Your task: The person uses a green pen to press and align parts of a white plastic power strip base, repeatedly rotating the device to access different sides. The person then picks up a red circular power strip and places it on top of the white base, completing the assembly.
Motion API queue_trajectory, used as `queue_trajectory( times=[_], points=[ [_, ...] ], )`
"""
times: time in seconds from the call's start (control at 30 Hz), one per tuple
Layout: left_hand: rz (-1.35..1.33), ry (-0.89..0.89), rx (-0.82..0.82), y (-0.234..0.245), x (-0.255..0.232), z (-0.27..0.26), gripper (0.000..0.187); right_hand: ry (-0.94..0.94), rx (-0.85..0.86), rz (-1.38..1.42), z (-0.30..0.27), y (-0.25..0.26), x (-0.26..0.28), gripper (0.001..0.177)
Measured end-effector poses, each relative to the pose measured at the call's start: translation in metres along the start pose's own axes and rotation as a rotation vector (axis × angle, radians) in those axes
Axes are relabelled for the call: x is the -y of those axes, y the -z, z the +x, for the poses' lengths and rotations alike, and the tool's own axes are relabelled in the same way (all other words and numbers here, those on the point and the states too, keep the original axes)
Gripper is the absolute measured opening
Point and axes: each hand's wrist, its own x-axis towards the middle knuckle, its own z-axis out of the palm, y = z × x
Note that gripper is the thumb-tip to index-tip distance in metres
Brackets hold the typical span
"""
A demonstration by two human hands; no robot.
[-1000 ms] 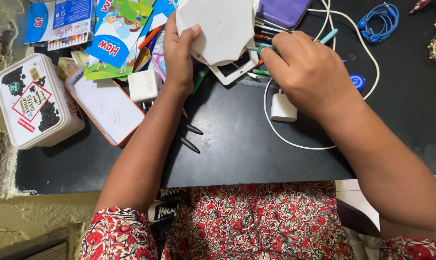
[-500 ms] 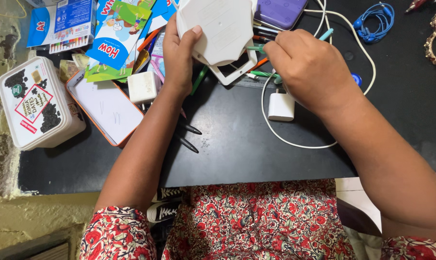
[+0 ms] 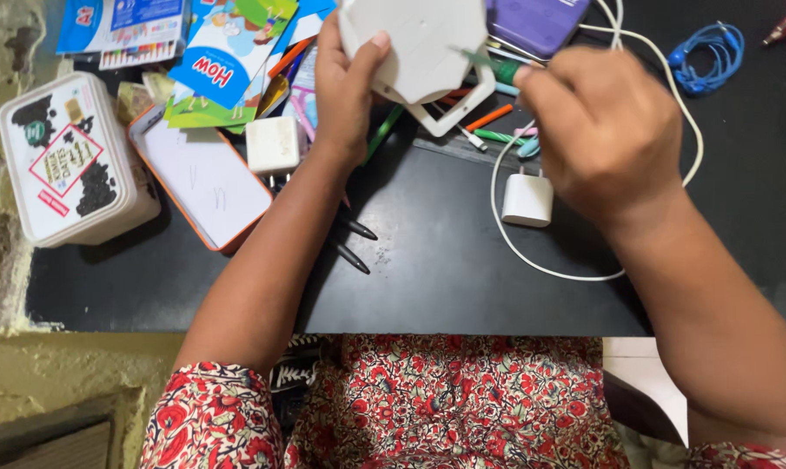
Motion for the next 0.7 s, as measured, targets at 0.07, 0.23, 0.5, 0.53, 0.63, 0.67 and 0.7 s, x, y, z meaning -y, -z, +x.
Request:
queue_trajectory(
  times=[0.07,0.23,0.5,0.53,0.63,0.67,0.7],
  points=[
    [0.004,-0.036,0.041,-0.001,0.001,-0.001,0.050,0.056,-0.014,0.086,0.005,-0.001,0.012,0.017],
    [0.035,-0.076,0.117,-0.006,0.008,-0.005,0.047,0.115,0.049,0.099,0.007,-0.007,0.030,0.018],
    [0.141,-0.134,0.135,-0.010,0.003,-0.008,0.047,0.100,0.123,0.017,-0.006,-0.013,0.031,0.018],
    [0.153,-0.144,0.135,-0.011,0.002,-0.009,0.048,0.096,0.128,0.007,-0.007,-0.014,0.032,0.018],
    [0.187,-0.157,0.130,-0.013,0.000,-0.009,0.049,0.092,0.137,-0.001,-0.008,-0.014,0.032,0.019],
    [0.199,-0.150,0.125,-0.013,-0.001,-0.010,0.050,0.089,0.141,0.000,-0.007,-0.014,0.031,0.019],
    [0.210,-0.143,0.120,-0.014,-0.002,-0.011,0.051,0.090,0.140,0.004,-0.007,-0.014,0.031,0.019]
  ],
)
